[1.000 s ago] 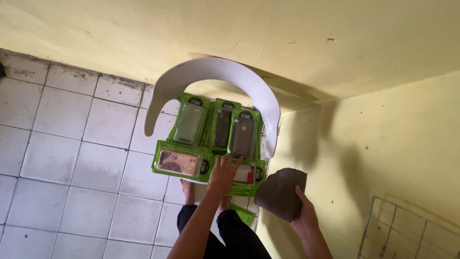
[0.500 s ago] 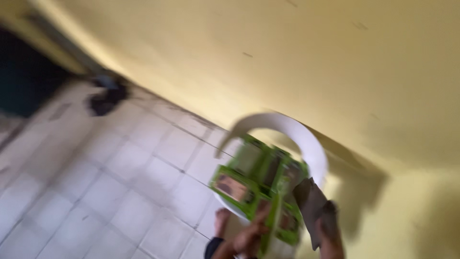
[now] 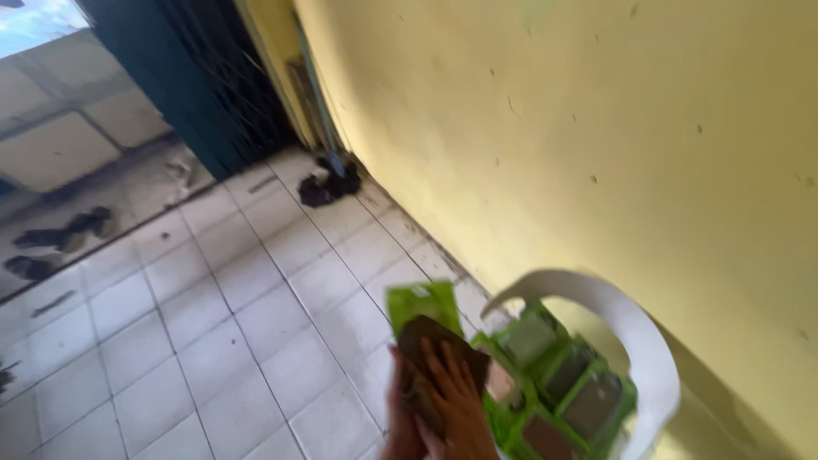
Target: The person picks up packaged phone cases from a white plastic chair, wipes them with a cloth, and hangs them on a wall-mounted wire grid display. The person repeats this process for multiple items, moving between the chair and the wall display.
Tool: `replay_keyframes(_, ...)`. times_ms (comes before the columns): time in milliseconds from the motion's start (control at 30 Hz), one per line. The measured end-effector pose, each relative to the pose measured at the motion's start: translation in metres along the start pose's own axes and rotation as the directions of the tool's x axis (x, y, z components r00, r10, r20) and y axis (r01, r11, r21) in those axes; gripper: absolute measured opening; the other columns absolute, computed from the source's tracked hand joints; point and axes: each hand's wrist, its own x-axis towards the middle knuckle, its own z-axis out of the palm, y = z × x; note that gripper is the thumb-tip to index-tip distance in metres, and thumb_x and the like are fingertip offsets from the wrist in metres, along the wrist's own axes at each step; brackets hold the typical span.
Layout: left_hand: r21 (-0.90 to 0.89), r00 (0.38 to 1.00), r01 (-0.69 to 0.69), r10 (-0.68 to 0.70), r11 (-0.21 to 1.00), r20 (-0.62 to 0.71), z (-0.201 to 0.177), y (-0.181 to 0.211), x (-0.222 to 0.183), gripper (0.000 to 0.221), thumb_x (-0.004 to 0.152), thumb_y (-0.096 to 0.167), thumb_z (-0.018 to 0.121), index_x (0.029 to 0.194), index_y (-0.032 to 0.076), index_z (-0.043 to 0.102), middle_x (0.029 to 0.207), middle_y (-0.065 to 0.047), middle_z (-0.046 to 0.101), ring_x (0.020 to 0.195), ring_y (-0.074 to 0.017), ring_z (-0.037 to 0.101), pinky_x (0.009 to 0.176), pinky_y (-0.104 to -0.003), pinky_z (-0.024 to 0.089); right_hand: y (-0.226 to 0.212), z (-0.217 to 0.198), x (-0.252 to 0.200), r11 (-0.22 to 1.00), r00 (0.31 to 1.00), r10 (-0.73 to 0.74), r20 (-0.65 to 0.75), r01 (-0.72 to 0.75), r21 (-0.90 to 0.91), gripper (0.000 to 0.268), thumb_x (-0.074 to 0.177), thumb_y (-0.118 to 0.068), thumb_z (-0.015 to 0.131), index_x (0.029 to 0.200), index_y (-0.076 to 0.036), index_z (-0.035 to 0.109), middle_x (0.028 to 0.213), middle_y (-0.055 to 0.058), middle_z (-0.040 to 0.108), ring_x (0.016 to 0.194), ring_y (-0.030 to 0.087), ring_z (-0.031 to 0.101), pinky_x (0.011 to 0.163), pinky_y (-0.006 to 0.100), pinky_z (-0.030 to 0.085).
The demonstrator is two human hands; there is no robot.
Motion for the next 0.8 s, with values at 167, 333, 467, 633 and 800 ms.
replay_keyframes(167, 0.078, 0.998, 0.054, -0.055, 0.995, 0.005, 0.043, 0.083, -0.008, 0.081, 0.099, 0.064, 0.037, 0.144, -0.002, 0.051, 0.129, -0.024, 0.067, 0.109, -0.0379, 0.068, 0.093, -0.048, 0.058, -0.014, 0.030, -0.005, 0.998, 1.000, -0.010, -0.019, 0.009, -0.066, 0.080, 0.080, -0.035, 0.071, 0.154, -0.016, 0.046, 0.165, 0.017, 0.030, 0.154, 0.047, 0.024, 0.118, 0.064, 0.023)
replay_keyframes(333, 0.357, 0.968, 0.151, -0.063, 0.922, -0.245, 0.034, 0.133, -0.013, 0.063, 0.097, 0.053, 0.043, 0.149, 0.018, 0.044, 0.134, -0.017, 0.064, 0.111, -0.0342, 0.069, 0.090, -0.049, 0.057, -0.018, 0.039, 0.030, 0.911, 0.894, 0.409, -0.182, -0.390, 0.134, 0.068, 0.087, -0.028, 0.065, 0.151, -0.014, 0.048, 0.165, 0.017, 0.034, 0.155, 0.046, 0.024, 0.121, 0.061, 0.020)
replay_keyframes(467, 0.338, 0.987, 0.160, -0.155, 0.927, -0.043, -0.012, 0.122, -0.008, 0.068, 0.099, 0.048, 0.039, 0.154, 0.009, 0.040, 0.139, -0.021, 0.060, 0.116, -0.0345, 0.065, 0.096, -0.048, 0.053, -0.051, 0.038, 0.061, 0.922, 0.877, 0.379, -0.295, -0.385, 0.041, 0.059, 0.091, -0.023, 0.060, 0.148, -0.011, 0.050, 0.164, 0.018, 0.037, 0.155, 0.046, 0.024, 0.124, 0.058, 0.018)
replay_keyframes(633, 0.379, 0.991, 0.048, -0.091, 0.924, 0.097, -0.054, 0.100, 0.007, 0.065, 0.104, 0.040, 0.037, 0.160, 0.007, 0.030, 0.154, -0.013, 0.052, 0.137, -0.0267, 0.054, 0.113, -0.039, 0.043, -0.095, 0.030, 0.104, 0.966, 0.926, 0.043, -0.375, -0.134, -0.220, 0.048, 0.098, -0.017, 0.054, 0.145, -0.009, 0.052, 0.163, 0.018, 0.042, 0.156, 0.046, 0.025, 0.127, 0.054, 0.015)
replay_keyframes(800, 0.352, 0.969, 0.213, -0.244, 0.912, 0.047, -0.057, 0.118, -0.004, 0.061, 0.103, 0.031, 0.039, 0.160, 0.010, 0.029, 0.151, -0.015, 0.053, 0.132, -0.0283, 0.058, 0.106, -0.043, 0.048, -0.066, 0.027, 0.137, 0.936, 0.879, 0.335, -0.338, -0.272, 0.222, 0.054, 0.100, -0.018, 0.041, 0.152, -0.006, 0.052, 0.164, 0.020, 0.037, 0.153, 0.039, 0.024, 0.124, 0.047, 0.022)
